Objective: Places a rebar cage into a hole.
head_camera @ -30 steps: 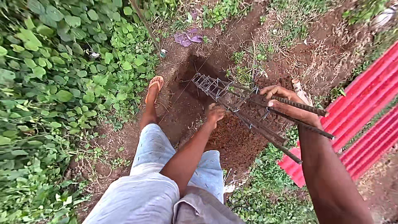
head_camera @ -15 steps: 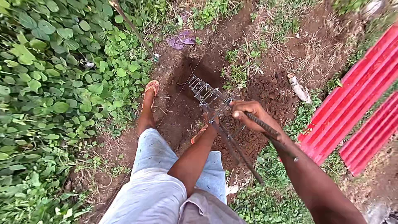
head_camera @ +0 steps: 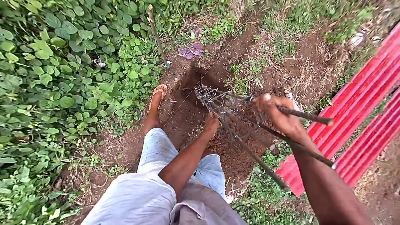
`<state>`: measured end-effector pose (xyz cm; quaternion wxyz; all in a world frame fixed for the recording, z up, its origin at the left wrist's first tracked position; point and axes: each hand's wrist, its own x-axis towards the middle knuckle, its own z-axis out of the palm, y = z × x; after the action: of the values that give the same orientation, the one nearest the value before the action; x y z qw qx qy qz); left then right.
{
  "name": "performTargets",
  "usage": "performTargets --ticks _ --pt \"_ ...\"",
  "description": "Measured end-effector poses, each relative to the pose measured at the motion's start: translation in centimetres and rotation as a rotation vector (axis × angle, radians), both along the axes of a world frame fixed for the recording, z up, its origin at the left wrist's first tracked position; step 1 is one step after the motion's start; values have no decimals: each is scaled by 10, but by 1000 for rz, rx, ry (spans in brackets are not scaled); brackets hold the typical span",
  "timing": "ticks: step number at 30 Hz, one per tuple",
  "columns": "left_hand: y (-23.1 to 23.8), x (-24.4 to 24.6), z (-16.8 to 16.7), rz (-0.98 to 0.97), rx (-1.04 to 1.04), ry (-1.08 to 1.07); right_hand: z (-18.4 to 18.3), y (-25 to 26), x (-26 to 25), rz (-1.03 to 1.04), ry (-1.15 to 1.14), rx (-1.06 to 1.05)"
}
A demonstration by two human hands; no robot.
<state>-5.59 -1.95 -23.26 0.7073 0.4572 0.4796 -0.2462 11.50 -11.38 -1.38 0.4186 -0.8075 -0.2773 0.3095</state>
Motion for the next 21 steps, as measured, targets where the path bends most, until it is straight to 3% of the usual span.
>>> performTargets --ticks 4,8,14,18,21 --pt "18 18 42 2 -58 -51 38 3 18 -75 31 110" --pt "41 27 60 42 -101 -1 46 29 19 -77 16 101" --pt "50 15 32 -285 104 -52 38 39 14 -61 17 66" --pt "49 21 30 -237 84 48 30 47 7 70 -18 -73" --pt "44 23 61 -198 57 105 50 56 21 131 5 -92"
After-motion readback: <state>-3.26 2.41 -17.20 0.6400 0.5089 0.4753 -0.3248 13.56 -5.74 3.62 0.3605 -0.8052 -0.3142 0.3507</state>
